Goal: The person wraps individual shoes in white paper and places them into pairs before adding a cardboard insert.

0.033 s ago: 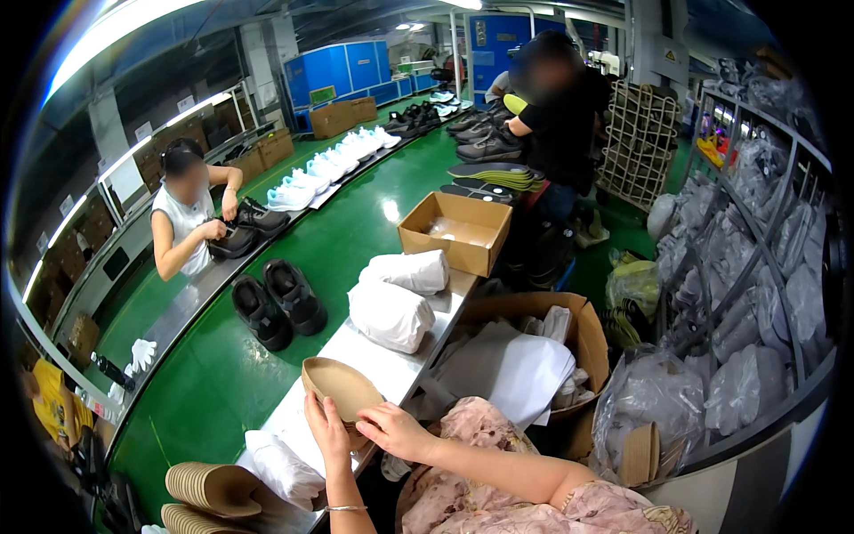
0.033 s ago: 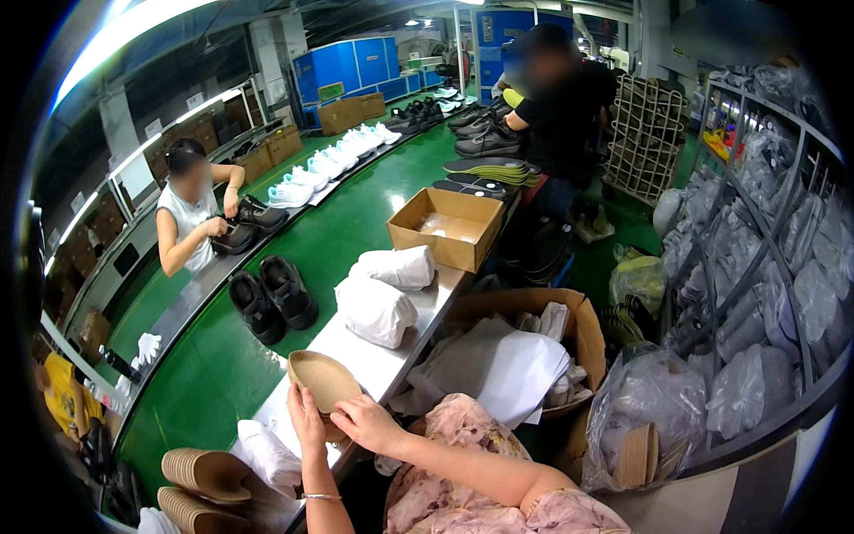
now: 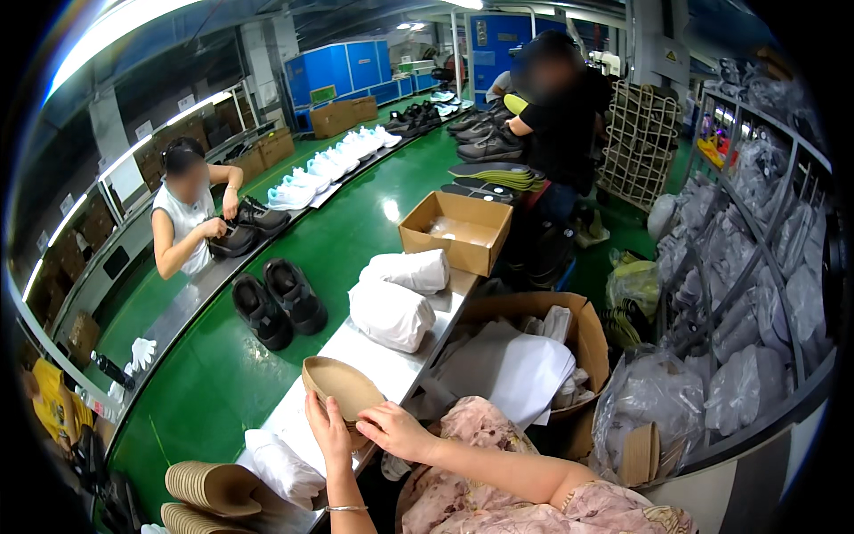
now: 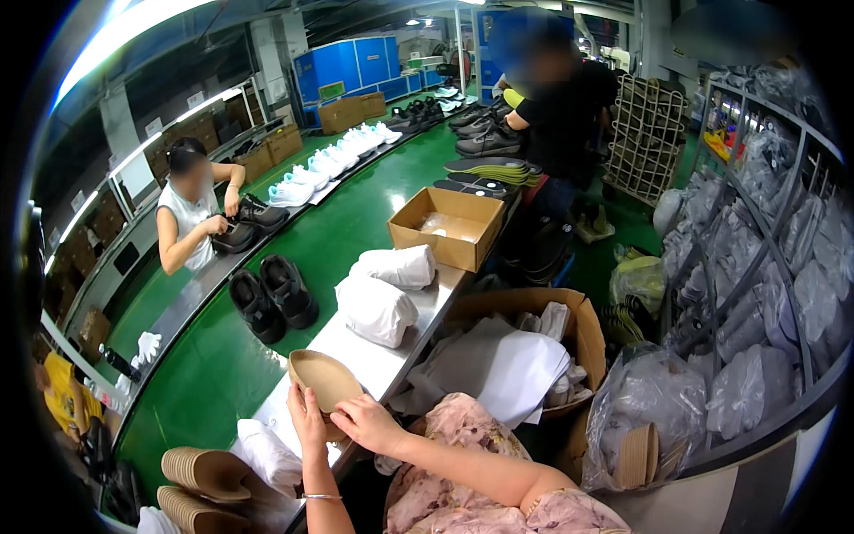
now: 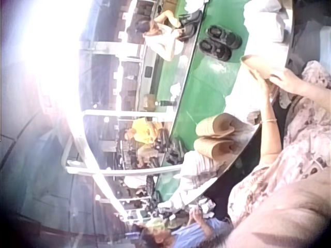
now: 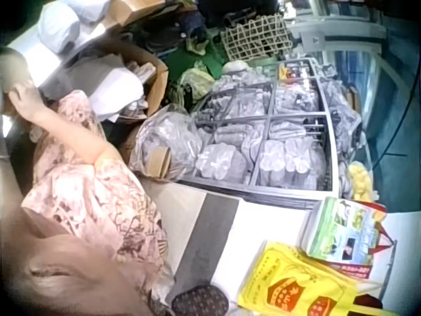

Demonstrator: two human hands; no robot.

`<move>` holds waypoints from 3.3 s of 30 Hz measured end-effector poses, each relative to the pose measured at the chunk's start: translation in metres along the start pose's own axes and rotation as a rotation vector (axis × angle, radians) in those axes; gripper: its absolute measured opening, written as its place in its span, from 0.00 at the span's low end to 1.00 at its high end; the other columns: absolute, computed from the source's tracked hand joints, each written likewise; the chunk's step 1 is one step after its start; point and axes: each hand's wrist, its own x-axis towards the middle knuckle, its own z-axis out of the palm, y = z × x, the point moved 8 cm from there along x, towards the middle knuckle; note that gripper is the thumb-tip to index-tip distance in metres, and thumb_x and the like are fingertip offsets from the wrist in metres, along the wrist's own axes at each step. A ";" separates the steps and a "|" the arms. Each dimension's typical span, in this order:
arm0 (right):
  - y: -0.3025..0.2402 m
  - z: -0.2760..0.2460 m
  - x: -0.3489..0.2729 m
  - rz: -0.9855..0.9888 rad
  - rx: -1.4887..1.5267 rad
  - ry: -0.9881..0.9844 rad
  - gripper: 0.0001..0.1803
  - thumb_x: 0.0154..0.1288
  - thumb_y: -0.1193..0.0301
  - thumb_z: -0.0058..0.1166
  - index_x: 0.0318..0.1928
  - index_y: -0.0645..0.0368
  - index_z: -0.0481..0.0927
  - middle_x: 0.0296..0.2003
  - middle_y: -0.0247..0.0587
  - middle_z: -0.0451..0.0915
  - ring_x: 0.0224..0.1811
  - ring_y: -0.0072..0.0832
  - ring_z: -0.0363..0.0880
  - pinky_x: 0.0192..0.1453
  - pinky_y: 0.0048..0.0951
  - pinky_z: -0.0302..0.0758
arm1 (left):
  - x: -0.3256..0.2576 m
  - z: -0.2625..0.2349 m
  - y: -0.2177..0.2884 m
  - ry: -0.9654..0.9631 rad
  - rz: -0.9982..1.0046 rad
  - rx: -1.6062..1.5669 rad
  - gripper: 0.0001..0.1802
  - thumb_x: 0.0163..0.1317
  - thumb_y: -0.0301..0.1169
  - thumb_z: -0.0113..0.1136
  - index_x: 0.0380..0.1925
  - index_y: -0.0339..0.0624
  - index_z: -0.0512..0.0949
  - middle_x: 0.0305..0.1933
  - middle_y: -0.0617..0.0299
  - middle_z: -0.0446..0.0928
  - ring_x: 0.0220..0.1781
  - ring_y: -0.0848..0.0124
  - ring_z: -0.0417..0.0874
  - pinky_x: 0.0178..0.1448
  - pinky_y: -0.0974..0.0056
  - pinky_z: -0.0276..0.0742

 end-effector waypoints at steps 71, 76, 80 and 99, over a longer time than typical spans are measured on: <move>0.214 -0.326 -0.565 1.248 -1.349 0.836 0.12 0.55 0.67 0.51 0.35 0.62 0.78 0.31 0.55 0.77 0.36 0.51 0.77 0.41 0.44 0.74 | -0.135 0.175 0.133 -0.480 0.446 0.274 0.17 0.61 0.25 0.51 0.50 0.30 0.68 0.56 0.45 0.68 0.57 0.53 0.70 0.58 0.58 0.65; 0.270 -0.310 -0.620 1.791 -0.675 0.377 0.13 0.56 0.69 0.47 0.42 0.59 0.76 0.43 0.48 0.77 0.46 0.44 0.76 0.45 0.41 0.74 | -0.129 0.162 0.115 -0.464 0.386 0.299 0.17 0.60 0.26 0.52 0.49 0.30 0.68 0.54 0.45 0.69 0.56 0.53 0.70 0.58 0.59 0.65; 0.245 -0.311 -0.582 1.587 -0.891 0.165 0.13 0.57 0.72 0.44 0.42 0.62 0.75 0.42 0.49 0.77 0.38 0.46 0.79 0.42 0.42 0.76 | -0.134 0.168 0.113 -0.483 0.376 0.266 0.17 0.60 0.25 0.51 0.49 0.30 0.68 0.54 0.45 0.70 0.55 0.54 0.71 0.58 0.59 0.66; 0.136 -0.280 -0.395 1.075 -1.295 0.134 0.12 0.51 0.76 0.46 0.37 0.72 0.69 0.29 0.50 0.72 0.24 0.40 0.78 0.29 0.34 0.77 | -0.263 0.278 0.097 -1.085 0.211 0.100 0.27 0.61 0.39 0.54 0.51 0.27 0.65 0.48 0.37 0.71 0.50 0.50 0.73 0.53 0.58 0.69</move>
